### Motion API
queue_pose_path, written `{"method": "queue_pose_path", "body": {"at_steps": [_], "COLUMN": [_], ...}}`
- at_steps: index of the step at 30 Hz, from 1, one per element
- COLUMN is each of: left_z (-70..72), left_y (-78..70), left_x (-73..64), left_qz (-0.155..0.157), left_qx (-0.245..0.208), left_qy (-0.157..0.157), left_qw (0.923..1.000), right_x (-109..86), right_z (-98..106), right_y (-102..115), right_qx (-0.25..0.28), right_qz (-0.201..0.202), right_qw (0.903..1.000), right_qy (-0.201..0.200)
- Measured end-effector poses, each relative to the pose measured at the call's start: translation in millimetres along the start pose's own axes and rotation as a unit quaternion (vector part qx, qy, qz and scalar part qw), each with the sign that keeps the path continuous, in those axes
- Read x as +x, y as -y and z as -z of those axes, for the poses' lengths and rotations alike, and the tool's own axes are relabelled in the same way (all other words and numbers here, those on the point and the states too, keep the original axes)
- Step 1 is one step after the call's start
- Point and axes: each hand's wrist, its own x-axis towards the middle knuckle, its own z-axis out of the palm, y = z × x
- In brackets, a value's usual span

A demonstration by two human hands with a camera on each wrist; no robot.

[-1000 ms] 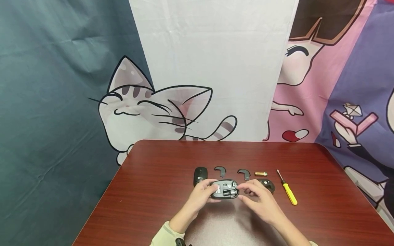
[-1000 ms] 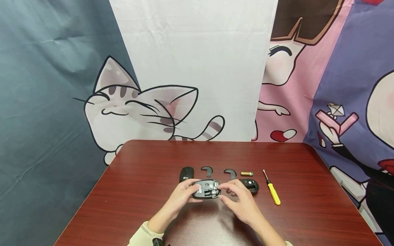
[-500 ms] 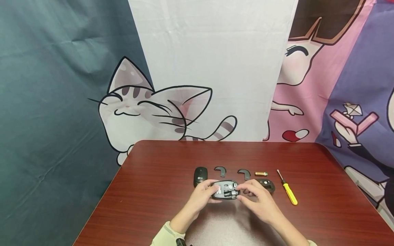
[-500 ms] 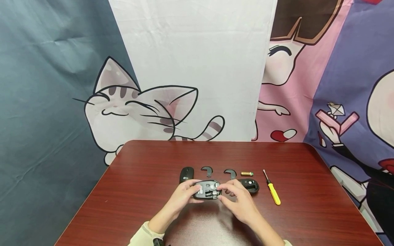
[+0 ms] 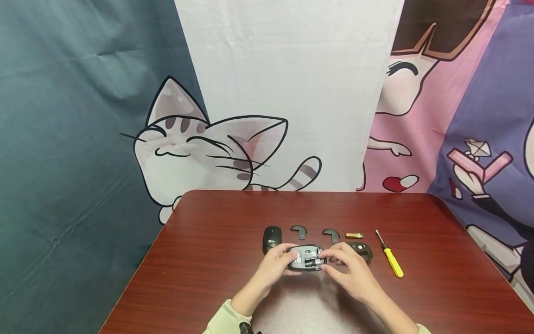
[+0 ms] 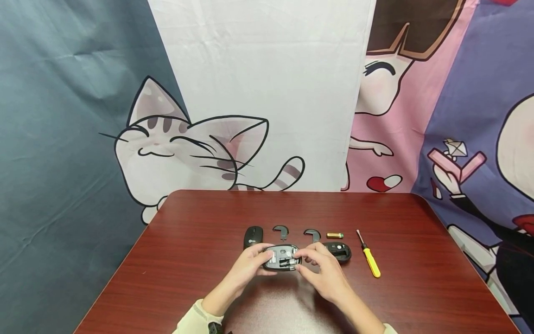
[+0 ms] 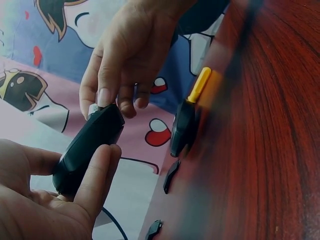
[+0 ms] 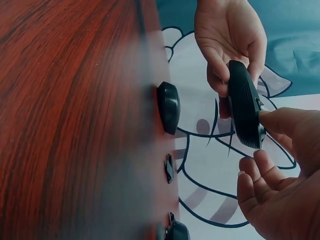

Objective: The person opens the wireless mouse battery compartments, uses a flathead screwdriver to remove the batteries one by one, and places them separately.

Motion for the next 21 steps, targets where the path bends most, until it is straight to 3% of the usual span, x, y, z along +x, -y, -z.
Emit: {"method": "queue_pose_path", "body": {"at_steps": [21], "left_z": [0.7], "left_y": [3.0], "left_x": [1.2], "left_qz": [0.006], "left_qx": [-0.005], "left_qy": [0.005], "left_qw": [1.0000], "right_x": [-1.9], "right_z": [-5.2], "right_y": [-8.2], "right_qx": [-0.038], "right_qz": [0.016], "right_qw": [0.9991], "right_qy": [0.013]}}
